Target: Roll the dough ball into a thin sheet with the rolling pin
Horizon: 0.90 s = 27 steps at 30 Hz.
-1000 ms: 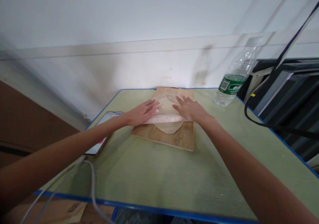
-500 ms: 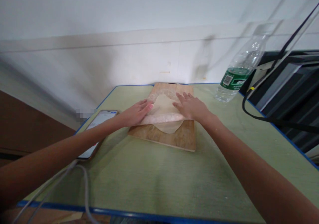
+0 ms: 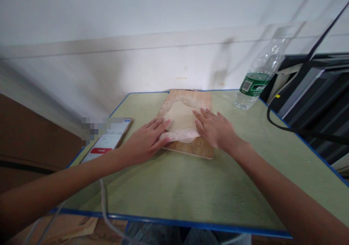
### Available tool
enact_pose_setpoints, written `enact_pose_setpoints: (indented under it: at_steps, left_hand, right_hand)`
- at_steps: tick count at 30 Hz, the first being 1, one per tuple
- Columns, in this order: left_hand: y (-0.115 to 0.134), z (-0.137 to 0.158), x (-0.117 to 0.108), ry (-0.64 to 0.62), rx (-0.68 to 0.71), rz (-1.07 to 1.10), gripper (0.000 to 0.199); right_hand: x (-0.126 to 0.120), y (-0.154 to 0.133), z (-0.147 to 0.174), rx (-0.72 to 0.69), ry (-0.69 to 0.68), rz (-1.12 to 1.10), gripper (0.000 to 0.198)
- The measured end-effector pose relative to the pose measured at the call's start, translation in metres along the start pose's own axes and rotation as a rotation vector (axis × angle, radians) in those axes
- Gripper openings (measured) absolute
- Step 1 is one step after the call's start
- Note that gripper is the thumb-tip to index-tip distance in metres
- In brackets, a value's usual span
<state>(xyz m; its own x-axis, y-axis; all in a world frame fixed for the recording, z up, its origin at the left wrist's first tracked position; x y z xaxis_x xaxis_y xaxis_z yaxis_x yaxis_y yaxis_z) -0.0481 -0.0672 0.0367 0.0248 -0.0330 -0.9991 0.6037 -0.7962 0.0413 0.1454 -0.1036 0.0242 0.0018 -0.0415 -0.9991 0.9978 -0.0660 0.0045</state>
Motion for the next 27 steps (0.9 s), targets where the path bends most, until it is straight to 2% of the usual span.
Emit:
enact_pose_setpoints:
  at_steps: [7, 18, 22, 27]
  left_hand:
    - [0.012, 0.011, -0.006, 0.055, 0.012, -0.115, 0.064]
    - [0.028, 0.027, 0.003, 0.062, 0.095, -0.149, 0.067]
    - [0.022, 0.019, 0.004, 0.068, 0.088, -0.135, 0.063]
    - [0.006, -0.002, -0.002, 0.102, 0.07, -0.105, 0.057]
  right_hand:
    - [0.006, 0.001, 0.015, -0.024, 0.051, -0.08, 0.058]
    - [0.006, -0.005, 0.051, -0.104, 0.273, -0.044, 0.056]
    - [0.002, -0.005, 0.044, -0.069, 0.242, -0.012, 0.055]
    - [-0.005, -0.001, 0.011, 0.011, 0.145, -0.021, 0.056]
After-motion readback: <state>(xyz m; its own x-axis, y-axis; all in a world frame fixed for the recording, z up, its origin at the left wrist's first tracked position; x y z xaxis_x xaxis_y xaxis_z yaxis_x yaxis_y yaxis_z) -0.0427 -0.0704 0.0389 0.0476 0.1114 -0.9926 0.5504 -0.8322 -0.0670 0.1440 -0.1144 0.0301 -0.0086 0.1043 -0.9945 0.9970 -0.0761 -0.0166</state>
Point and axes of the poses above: each hand's wrist, its own z-axis away from the middle knuckle, its own x-axis out of the palm, y = z × x, the point moved 5 cm from there along -z, towards the middle knuckle, and after that the axes turned 4 degrees about -y, right-handed, at the moved point
